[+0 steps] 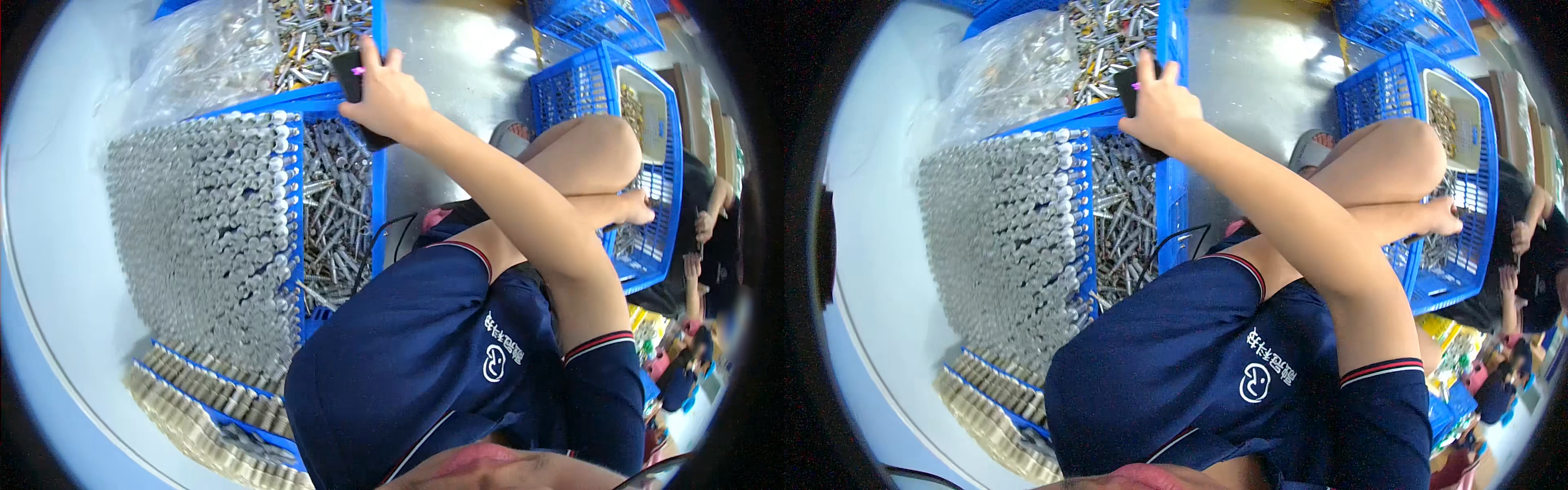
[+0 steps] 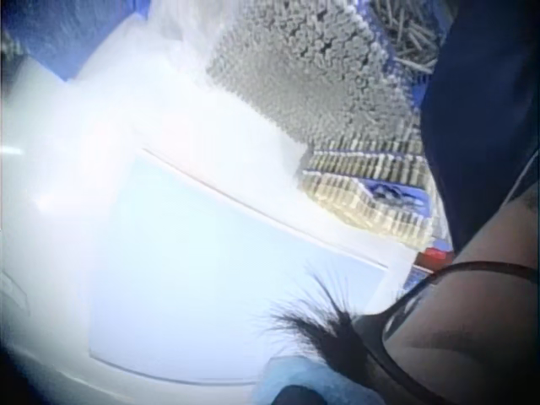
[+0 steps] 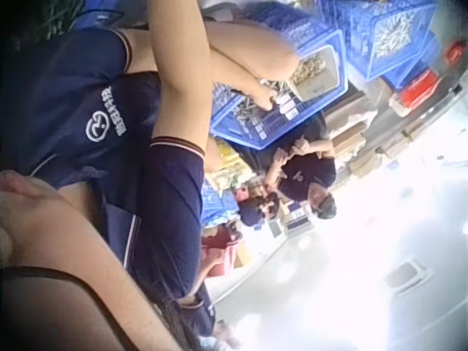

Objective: The recorder uses pliers to assemble or crimp small metal cylindrical components while sitting on the floor of a factory.

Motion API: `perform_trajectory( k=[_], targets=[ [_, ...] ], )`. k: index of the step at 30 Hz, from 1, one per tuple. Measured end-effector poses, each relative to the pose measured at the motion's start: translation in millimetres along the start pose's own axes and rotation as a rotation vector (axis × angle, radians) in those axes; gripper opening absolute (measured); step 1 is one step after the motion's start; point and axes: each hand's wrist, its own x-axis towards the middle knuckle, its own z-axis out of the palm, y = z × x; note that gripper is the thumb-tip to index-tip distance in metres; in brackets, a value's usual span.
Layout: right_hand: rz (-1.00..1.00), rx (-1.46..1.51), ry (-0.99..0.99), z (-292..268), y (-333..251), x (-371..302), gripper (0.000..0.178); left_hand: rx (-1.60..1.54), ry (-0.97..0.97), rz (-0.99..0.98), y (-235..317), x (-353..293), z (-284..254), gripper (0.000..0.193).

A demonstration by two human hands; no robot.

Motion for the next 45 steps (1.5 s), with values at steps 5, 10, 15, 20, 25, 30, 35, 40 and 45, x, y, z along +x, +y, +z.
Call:
perform_trajectory(
  k=[5,10,15,20,25,30,35,40,45],
  targets=[
    [0.003,-0.202,-0.017,32.6,-6.3,22.1,0.103,-0.035,-0.036,-0.051,24.2,-18.8,-20.8,0.025],
    [0.030,-0.214,-0.028,39.3,-3.6,20.6,0.112,-0.032,0.023,-0.050,23.4,-22.8,-19.2,0.033],
    [0.043,-0.129,-0.003,36.8,10.1,18.5,0.114,0.049,-0.036,-0.075,35.2,-34.4,-29.1,0.038],
    [-0.029,-0.230,0.243,-7.2,-19.1,-3.7,0.090,0.020,-0.146,-0.044,47.9,-30.7,-29.2,0.034],
    [-0.526,-0.093,0.402,-153.4,-6.7,-115.0,0.024,-0.119,-0.148,-0.027,37.9,-28.9,-56.6,0.027],
    [-0.142,-0.068,1.040,-200.1,103.6,-273.9,0.019,-0.564,-0.529,-0.130,49.5,-32.1,-82.9,0.029],
    [0.348,-0.224,1.058,-181.5,194.9,-328.0,0.106,-0.584,-0.400,-0.070,66.9,-71.8,-48.0,0.032],
    [0.382,0.116,0.823,-166.4,253.1,-347.4,0.114,-0.180,-0.266,0.239,45.5,-81.2,-21.6,0.022],
    [0.270,0.181,0.940,-231.7,298.5,-366.5,0.088,0.316,-0.382,0.273,104.7,-48.4,36.0,0.065]
  ],
)
